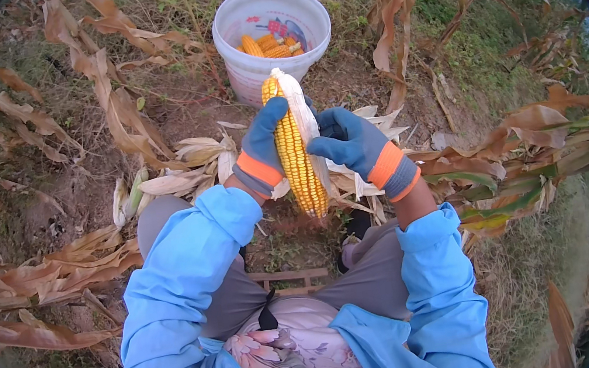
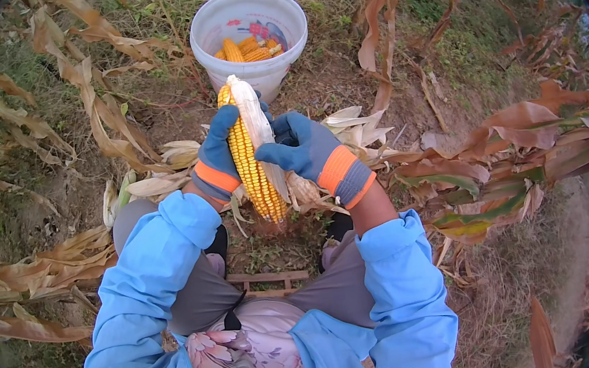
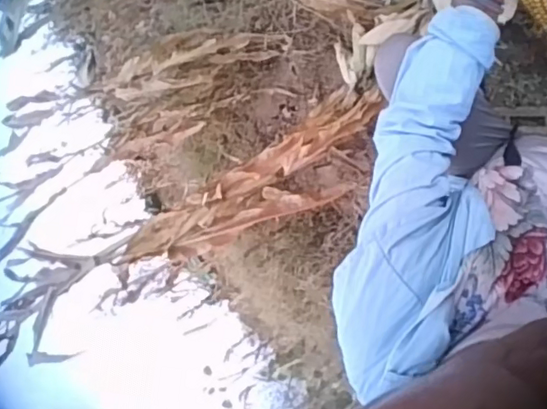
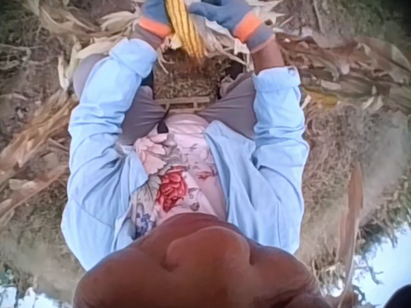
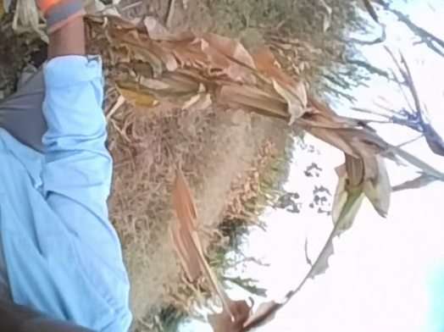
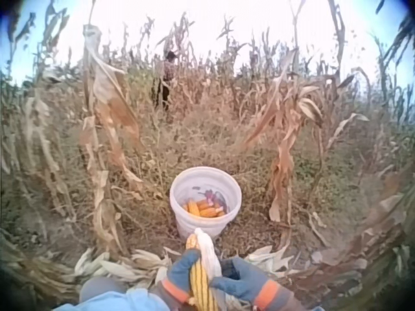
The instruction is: The person sits on the ground in a cornfield and shucks corn cobs by hand, removing the husks and placing the cleaned cobs into a nearby white bucket.
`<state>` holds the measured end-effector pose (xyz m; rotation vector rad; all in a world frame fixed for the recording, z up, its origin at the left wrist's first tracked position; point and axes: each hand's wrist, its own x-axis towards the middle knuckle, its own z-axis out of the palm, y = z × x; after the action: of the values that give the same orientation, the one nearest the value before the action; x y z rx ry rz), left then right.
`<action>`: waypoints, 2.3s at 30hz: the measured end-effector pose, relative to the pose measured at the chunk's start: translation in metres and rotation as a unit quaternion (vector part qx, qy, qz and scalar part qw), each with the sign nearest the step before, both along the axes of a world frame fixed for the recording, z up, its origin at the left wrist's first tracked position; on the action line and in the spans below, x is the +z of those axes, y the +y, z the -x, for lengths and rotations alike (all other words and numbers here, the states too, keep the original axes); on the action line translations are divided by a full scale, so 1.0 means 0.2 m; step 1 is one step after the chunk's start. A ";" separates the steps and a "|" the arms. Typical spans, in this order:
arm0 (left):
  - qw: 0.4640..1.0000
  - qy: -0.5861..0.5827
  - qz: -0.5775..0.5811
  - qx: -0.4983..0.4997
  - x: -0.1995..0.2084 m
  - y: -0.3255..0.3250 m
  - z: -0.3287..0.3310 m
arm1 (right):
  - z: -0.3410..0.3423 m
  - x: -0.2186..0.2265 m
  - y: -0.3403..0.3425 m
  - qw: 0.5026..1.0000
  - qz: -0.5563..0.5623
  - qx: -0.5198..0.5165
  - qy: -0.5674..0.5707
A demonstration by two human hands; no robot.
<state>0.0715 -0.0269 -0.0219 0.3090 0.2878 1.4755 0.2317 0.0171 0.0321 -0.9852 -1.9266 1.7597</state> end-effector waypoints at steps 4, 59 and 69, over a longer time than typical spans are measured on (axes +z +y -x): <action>1.000 0.001 0.001 -0.010 -0.01 0.01 0.00 | 0.01 -0.02 0.03 1.000 0.006 -0.021 0.019; 0.971 0.198 -0.047 -0.127 0.05 -0.06 -0.12 | -0.02 -0.02 0.13 0.827 0.296 -0.201 0.432; 0.946 0.297 -0.046 -0.124 0.14 -0.08 -0.13 | -0.01 0.09 0.09 0.933 0.062 -0.250 0.253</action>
<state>0.0982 -0.0431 0.0055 0.8393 0.6381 1.1202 0.2343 0.0342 0.0492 -0.8537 -1.1381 1.6316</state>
